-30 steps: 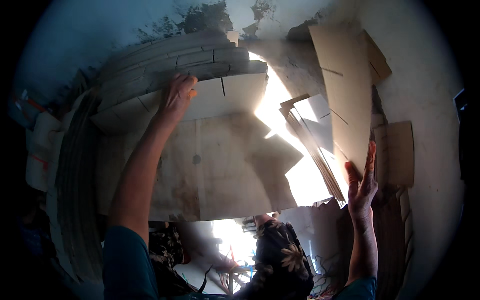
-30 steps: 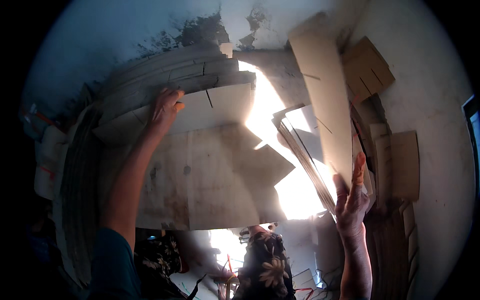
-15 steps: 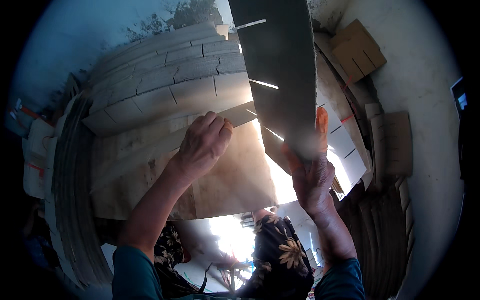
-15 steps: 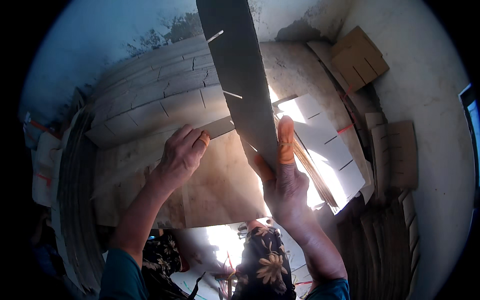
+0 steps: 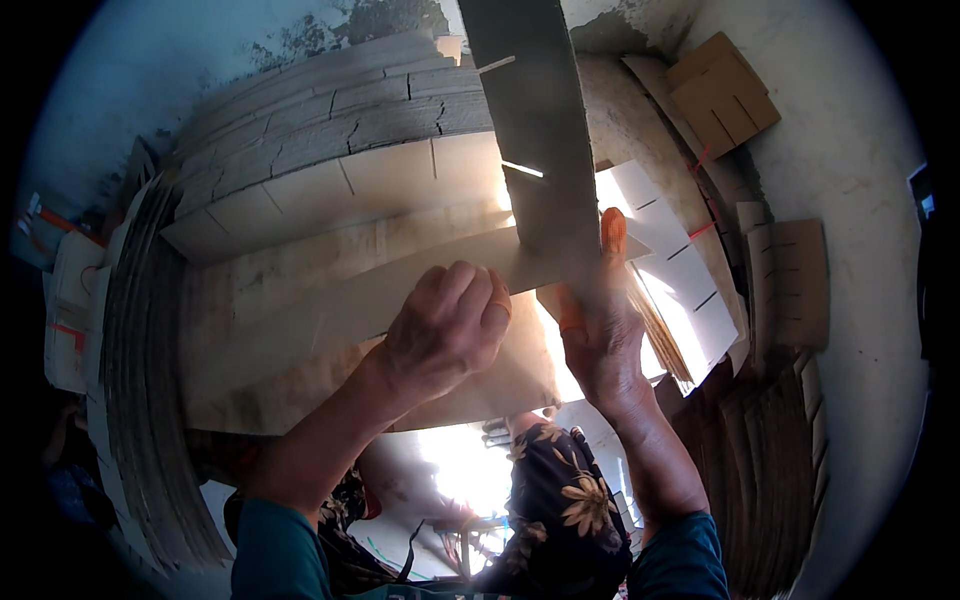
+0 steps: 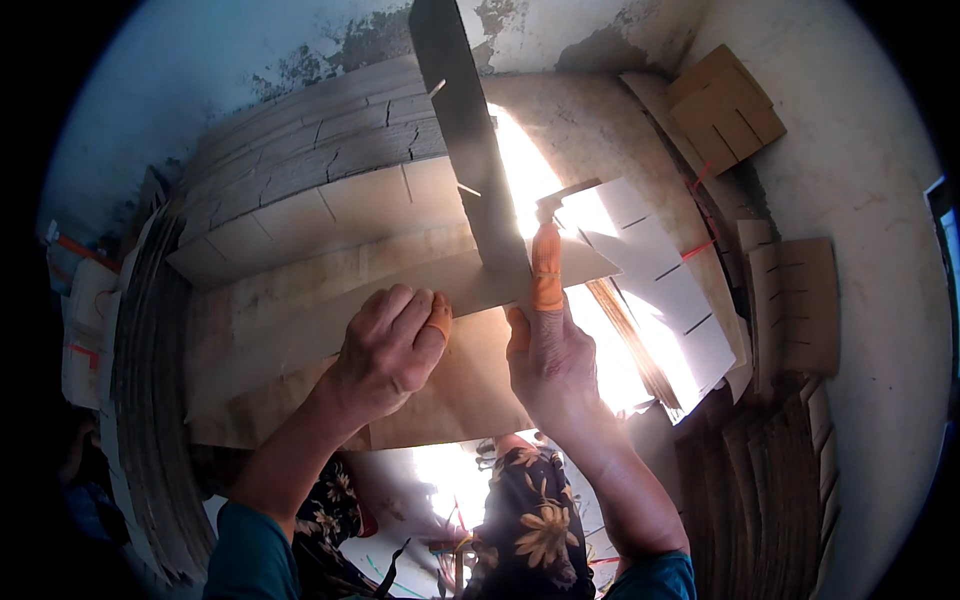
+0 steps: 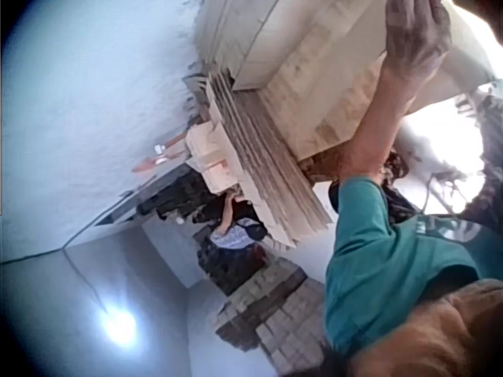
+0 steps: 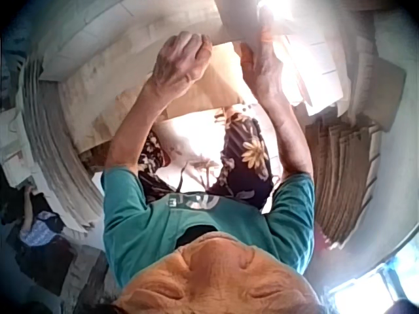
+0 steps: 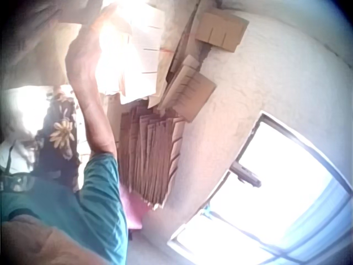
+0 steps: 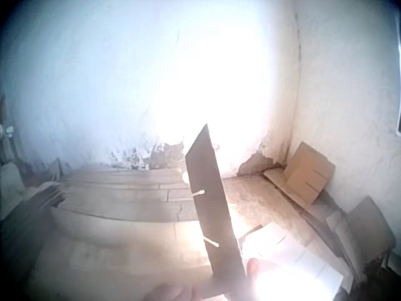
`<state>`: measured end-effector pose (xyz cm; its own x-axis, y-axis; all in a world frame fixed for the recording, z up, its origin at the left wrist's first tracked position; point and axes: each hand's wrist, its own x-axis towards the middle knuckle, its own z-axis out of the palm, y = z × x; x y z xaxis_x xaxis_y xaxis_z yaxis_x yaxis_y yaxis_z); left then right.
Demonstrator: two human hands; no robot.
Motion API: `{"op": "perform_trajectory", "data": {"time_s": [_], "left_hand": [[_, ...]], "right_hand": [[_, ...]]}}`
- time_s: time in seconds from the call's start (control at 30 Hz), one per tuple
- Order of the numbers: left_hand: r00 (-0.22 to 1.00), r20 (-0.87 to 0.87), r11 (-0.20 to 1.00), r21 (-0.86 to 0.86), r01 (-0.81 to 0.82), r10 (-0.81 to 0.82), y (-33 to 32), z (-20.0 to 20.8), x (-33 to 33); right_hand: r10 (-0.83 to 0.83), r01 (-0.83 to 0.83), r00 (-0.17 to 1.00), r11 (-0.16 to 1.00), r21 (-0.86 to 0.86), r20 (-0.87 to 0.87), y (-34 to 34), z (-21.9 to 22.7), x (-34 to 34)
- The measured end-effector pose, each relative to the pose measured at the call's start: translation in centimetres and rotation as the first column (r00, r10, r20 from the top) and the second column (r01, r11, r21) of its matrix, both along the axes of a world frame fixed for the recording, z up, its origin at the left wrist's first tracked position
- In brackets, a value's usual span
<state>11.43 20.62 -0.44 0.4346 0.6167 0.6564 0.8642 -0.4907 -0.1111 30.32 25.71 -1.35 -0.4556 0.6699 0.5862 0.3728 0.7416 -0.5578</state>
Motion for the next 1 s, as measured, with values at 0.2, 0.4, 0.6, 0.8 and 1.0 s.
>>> {"op": "perform_trajectory", "data": {"time_s": [0.2,0.4,0.6,0.8,1.0], "left_hand": [[1.0,-0.006,0.996,-0.081,-0.025,0.025,-1.3,-0.1,-0.4],[0.987,0.159,0.979,-0.202,0.038,-0.005,-2.8,0.4,1.4],[0.835,0.517,0.882,-0.463,0.089,0.187,-1.7,2.9,-2.5],[0.889,0.005,0.877,-0.168,-0.451,0.458,7.7,-0.5,-12.1],[0.81,-0.178,0.783,-0.207,-0.587,0.559,11.1,-3.8,-15.0]], "right_hand": [[-0.02,0.033,0.987,0.996,-0.078,0.158,-1.4,0.2,0.4],[-0.023,0.039,0.983,0.996,-0.082,0.183,-0.2,-2.4,-0.1],[-0.072,0.07,0.983,0.997,0.015,0.167,-0.5,-3.5,0.0],[-0.09,0.091,0.994,0.996,-0.007,0.064,-1.2,-3.5,-1.3],[-0.053,0.051,0.996,0.998,0.033,0.076,-1.3,-3.3,-1.7]]}}
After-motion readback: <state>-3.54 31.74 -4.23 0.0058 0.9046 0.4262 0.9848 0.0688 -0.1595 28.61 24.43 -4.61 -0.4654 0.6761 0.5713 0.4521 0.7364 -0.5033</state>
